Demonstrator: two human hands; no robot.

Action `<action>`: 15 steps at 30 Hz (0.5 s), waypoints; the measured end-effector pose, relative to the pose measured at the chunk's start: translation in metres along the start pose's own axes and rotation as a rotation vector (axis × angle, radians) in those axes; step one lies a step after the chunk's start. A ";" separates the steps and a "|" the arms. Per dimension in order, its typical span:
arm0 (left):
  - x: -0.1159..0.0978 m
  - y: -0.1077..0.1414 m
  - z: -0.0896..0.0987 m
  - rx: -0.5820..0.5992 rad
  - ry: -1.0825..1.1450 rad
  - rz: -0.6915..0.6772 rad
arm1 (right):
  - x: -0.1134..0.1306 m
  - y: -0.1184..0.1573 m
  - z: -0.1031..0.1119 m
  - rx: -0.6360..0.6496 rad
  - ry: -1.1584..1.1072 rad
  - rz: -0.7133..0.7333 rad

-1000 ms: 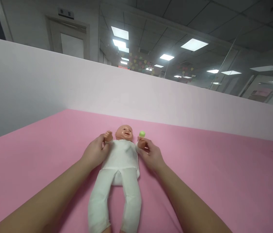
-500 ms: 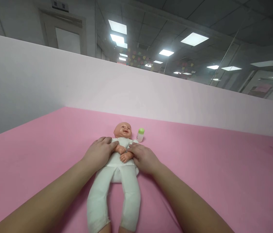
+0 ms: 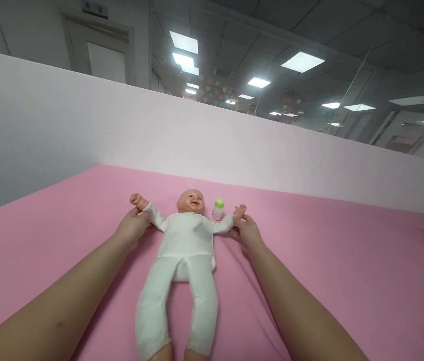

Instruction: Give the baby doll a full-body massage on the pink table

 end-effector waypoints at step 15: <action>0.000 -0.003 0.006 -0.029 0.053 0.070 | -0.010 -0.004 0.013 -0.029 0.032 -0.096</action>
Point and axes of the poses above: each hand's wrist, its own y-axis away from the middle knuckle, its own z-axis out of the back of the hand, x = y × z, the point moved 9 cm from there along -y, towards the middle knuckle, and after that the axes turned 6 degrees about y, right-handed, at the moved point
